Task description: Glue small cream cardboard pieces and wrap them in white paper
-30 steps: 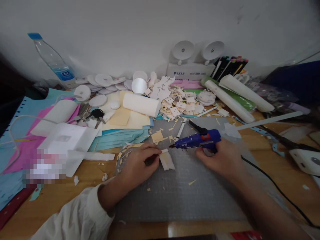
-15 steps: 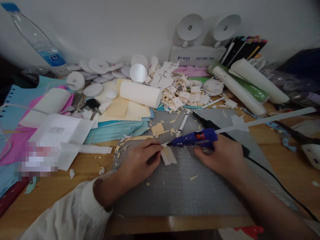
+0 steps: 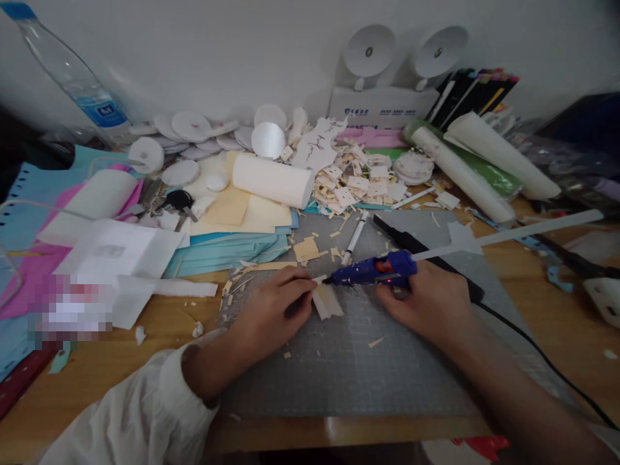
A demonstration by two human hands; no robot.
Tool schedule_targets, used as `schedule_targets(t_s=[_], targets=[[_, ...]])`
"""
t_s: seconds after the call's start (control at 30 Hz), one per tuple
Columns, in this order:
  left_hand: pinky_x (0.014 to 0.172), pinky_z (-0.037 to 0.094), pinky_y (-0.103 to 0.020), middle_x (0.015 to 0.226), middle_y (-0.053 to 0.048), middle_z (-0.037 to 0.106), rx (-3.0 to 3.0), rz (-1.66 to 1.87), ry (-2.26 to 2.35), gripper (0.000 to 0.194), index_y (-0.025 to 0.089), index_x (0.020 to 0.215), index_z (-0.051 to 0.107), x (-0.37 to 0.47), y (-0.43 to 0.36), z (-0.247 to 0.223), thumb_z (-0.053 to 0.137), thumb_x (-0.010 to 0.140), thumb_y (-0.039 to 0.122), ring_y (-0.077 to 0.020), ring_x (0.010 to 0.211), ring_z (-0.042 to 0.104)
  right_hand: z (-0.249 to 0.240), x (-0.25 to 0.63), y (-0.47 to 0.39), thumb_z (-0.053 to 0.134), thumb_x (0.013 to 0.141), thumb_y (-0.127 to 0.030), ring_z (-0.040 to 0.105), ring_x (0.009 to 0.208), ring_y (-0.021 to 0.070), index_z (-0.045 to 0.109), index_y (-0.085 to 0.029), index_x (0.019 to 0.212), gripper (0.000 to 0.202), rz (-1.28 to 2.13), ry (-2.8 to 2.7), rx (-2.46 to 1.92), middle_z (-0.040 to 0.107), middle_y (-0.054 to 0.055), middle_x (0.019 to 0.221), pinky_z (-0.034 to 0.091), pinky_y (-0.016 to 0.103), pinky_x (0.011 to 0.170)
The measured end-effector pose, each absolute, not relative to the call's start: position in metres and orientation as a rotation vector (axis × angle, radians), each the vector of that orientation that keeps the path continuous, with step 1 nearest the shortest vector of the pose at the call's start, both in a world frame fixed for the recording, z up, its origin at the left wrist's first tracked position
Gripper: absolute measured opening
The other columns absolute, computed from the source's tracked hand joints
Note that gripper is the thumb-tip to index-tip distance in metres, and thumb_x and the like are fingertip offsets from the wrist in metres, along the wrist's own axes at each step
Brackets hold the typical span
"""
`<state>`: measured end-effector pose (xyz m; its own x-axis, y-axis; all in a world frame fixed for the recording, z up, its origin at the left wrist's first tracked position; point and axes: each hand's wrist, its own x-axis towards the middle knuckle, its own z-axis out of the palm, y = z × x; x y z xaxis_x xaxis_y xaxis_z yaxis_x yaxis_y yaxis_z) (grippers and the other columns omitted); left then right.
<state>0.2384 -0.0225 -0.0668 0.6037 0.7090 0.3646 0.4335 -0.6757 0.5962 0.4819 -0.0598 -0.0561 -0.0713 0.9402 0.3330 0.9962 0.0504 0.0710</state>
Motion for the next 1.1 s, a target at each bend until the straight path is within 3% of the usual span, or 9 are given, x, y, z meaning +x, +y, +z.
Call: schedule_targets(t_s=[0.2, 0.57, 0.83, 0.97, 1.1], targets=[[0.079, 0.054, -0.027, 0.099, -0.006, 0.066, 2.37, 0.795, 0.923, 0.022, 0.019, 0.097, 0.064, 0.239, -0.022, -0.066, 0.052, 0.082, 0.009, -0.0153, 0.089, 0.064, -0.053, 0.483, -0.062, 0.047, 0.078, -0.035, 0.056, 0.055, 0.0181, 0.061, -0.017, 0.076, 0.023, -0.444, -2.173, -1.936, 0.058, 0.004, 0.059, 0.028, 0.026, 0.048], [0.078, 0.053, -0.025, 0.098, -0.006, 0.066, 2.371, 0.822, 0.914, 0.02, 0.017, 0.097, 0.064, 0.24, -0.022, -0.068, 0.053, 0.082, 0.008, -0.0143, 0.088, 0.064, -0.047, 0.487, -0.063, 0.041, 0.078, -0.034, 0.05, 0.05, 0.0155, 0.054, -0.019, 0.061, 0.026, -0.446, -2.22, -1.808, 0.052, 0.002, 0.053, 0.025, 0.025, 0.047], [0.079, 0.053, -0.026, 0.098, -0.007, 0.067, 2.392, 0.825, 0.914, 0.018, 0.016, 0.095, 0.065, 0.24, -0.022, -0.066, 0.053, 0.083, 0.009, -0.015, 0.088, 0.064, -0.042, 0.491, -0.064, 0.041, 0.08, -0.028, 0.057, 0.051, 0.0177, 0.06, -0.016, 0.066, 0.026, -0.499, -2.324, -1.63, 0.06, 0.006, 0.055, 0.032, 0.027, 0.047], [0.078, 0.053, -0.026, 0.097, -0.007, 0.067, 2.373, 0.837, 0.915, 0.018, 0.016, 0.094, 0.065, 0.24, -0.022, -0.067, 0.053, 0.083, 0.009, -0.015, 0.088, 0.064, -0.043, 0.495, -0.065, 0.045, 0.078, -0.03, 0.06, 0.056, 0.0186, 0.065, -0.017, 0.077, 0.024, -0.367, -2.324, -1.619, 0.064, 0.006, 0.061, 0.035, 0.027, 0.051], [0.078, 0.052, -0.025, 0.096, -0.006, 0.068, 2.287, 0.892, 0.915, 0.015, 0.016, 0.093, 0.067, 0.238, -0.022, -0.066, 0.057, 0.083, 0.011, -0.0137, 0.087, 0.064, -0.037, 0.508, -0.066, 0.054, 0.072, -0.04, 0.058, 0.053, 0.0193, 0.064, -0.019, 0.07, 0.023, -0.169, -2.04, -1.832, 0.062, 0.004, 0.056, 0.038, 0.029, 0.052]])
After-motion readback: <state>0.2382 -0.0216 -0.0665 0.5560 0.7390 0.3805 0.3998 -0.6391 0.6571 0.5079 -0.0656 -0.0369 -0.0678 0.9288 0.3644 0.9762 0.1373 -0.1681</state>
